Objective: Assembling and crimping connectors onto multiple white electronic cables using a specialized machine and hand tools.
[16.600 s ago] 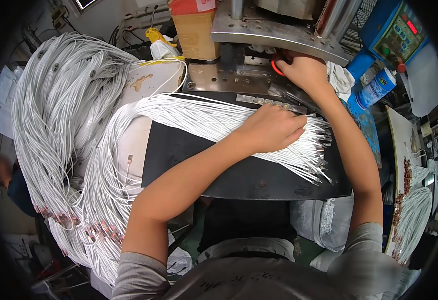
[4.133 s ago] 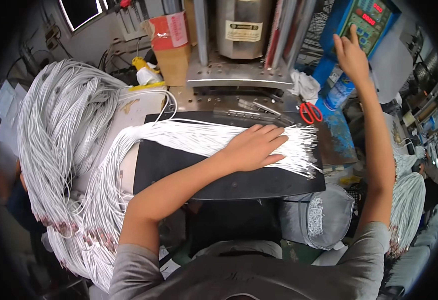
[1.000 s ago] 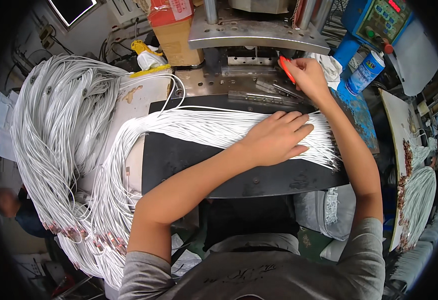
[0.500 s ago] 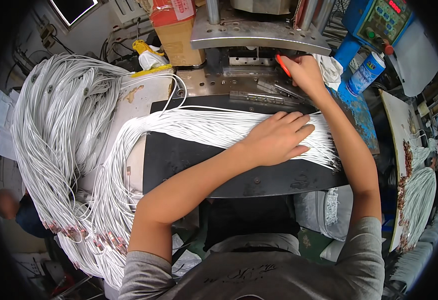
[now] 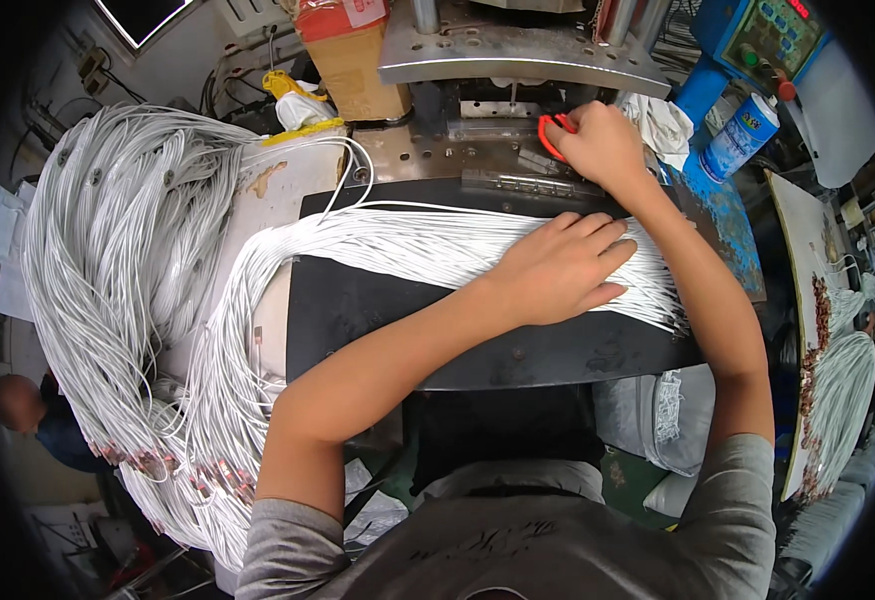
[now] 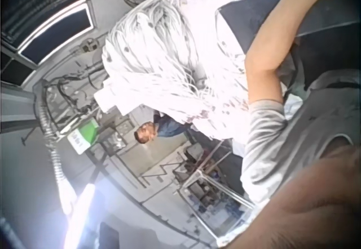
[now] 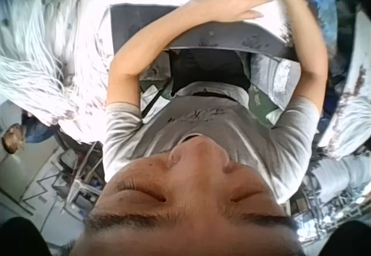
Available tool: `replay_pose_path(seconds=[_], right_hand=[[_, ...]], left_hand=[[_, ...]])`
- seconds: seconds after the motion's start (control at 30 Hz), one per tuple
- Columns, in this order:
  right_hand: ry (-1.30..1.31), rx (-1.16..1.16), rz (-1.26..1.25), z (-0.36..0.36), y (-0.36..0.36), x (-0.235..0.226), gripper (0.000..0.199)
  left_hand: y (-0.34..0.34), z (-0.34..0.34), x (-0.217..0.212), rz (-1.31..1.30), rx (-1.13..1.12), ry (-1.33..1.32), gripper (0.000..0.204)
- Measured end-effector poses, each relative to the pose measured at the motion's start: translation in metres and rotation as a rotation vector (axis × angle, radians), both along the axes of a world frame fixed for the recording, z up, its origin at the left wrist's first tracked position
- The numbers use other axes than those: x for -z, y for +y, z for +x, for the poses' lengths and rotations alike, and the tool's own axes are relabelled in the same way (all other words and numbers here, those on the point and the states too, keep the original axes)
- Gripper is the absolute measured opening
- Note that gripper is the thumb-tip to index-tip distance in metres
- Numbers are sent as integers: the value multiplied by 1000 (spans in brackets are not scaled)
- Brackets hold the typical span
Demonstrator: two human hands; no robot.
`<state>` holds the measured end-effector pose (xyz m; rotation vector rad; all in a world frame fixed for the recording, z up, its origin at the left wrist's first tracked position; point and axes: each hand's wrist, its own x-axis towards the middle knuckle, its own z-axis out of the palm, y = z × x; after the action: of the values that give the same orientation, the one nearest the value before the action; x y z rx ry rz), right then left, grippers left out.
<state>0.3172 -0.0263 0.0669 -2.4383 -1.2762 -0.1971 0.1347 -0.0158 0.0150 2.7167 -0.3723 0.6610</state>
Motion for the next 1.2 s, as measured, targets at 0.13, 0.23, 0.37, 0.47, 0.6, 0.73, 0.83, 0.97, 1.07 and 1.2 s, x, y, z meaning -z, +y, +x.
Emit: replay_pose_path(seconds=[0.13,0.23,0.37,0.47,0.6,0.73,0.83,0.97,1.07,1.2], right_hand=[[40,13,46,-7,-20,-7,47],[81,14,65,-4,-26,-14,45],[13,-11,133,-11,-15,-18,43],[-43,-37,132,-5,5,-9,43],[-147,-140,213,-2,23,3,40],[-221,-119,78,-7,27,-3,37],[-302,-142,94,-7,35,-1,37],[-269,-152,152,-8,29,2,36],[-231,-147,165,-11,31,1,35],[-239,-116,127,-14,34,-1,34]], left_hand=[[-1,1,-3,-1,8,21,48],[-1,-1,-3,15,-6,57,48],[-1,0,-4,28,-5,53,48],[-1,2,0,30,-2,2,47],[-1,3,0,22,0,-48,46],[-1,0,-4,7,2,30,49],[0,0,-5,9,2,24,49],[-1,-1,-5,4,-5,44,49],[-3,0,-4,23,0,50,49],[0,3,2,44,-19,-102,44]])
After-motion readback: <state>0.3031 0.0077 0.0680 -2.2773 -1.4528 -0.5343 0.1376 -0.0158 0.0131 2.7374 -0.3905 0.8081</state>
